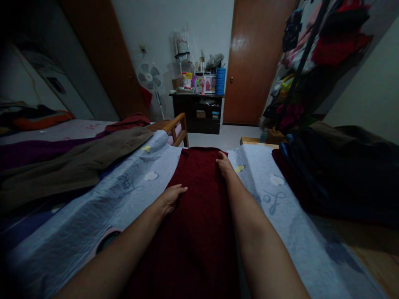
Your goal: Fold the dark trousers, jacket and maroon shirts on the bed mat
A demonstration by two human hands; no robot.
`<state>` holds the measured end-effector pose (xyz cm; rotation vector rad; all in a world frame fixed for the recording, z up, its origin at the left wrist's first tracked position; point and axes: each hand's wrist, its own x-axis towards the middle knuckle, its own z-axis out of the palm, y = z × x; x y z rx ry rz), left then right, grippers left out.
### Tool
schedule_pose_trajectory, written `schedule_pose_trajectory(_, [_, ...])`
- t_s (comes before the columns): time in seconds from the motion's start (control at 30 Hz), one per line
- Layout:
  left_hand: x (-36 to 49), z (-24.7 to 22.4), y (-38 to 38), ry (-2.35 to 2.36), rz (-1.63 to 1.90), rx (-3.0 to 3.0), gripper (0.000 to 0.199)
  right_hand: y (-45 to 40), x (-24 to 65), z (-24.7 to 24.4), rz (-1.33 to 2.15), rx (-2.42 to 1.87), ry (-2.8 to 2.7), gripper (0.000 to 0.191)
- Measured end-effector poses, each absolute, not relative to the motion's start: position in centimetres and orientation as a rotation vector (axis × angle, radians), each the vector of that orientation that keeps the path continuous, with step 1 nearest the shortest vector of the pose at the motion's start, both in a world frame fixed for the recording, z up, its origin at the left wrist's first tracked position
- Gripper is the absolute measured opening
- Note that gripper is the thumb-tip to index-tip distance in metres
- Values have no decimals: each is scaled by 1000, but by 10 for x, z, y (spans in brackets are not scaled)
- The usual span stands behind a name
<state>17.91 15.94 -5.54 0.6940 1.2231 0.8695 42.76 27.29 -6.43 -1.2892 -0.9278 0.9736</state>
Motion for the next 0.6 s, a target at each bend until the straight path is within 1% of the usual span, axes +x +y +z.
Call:
schedule_pose_trajectory(0.07, [177, -59, 157, 1221, 867, 703, 47, 270, 424, -64, 985, -1294, -926, 62])
schedule_pose_trajectory(0.2, [177, -55, 158, 1154, 829, 739, 49, 254, 422, -62, 979, -1358, -894, 57])
schedule_pose_trajectory(0.3, [183, -42, 170, 1132, 880, 779, 43, 238, 422, -57, 963, -1440, -875, 49])
schedule_pose_trajectory(0.37, [188, -32, 180, 1114, 905, 809, 33, 227, 422, -54, 968, -1484, -874, 45])
schedule_pose_trajectory(0.47, [196, -23, 193, 1079, 845, 852, 19, 217, 420, -49, 995, -1512, -882, 45])
schedule_pose_trajectory(0.53, [199, -22, 196, 1083, 819, 900, 19, 214, 418, -46, 998, -1510, -884, 46])
schedule_pose_trajectory(0.6, [200, -25, 195, 1129, 859, 969, 24, 214, 416, -44, 979, -1511, -871, 46])
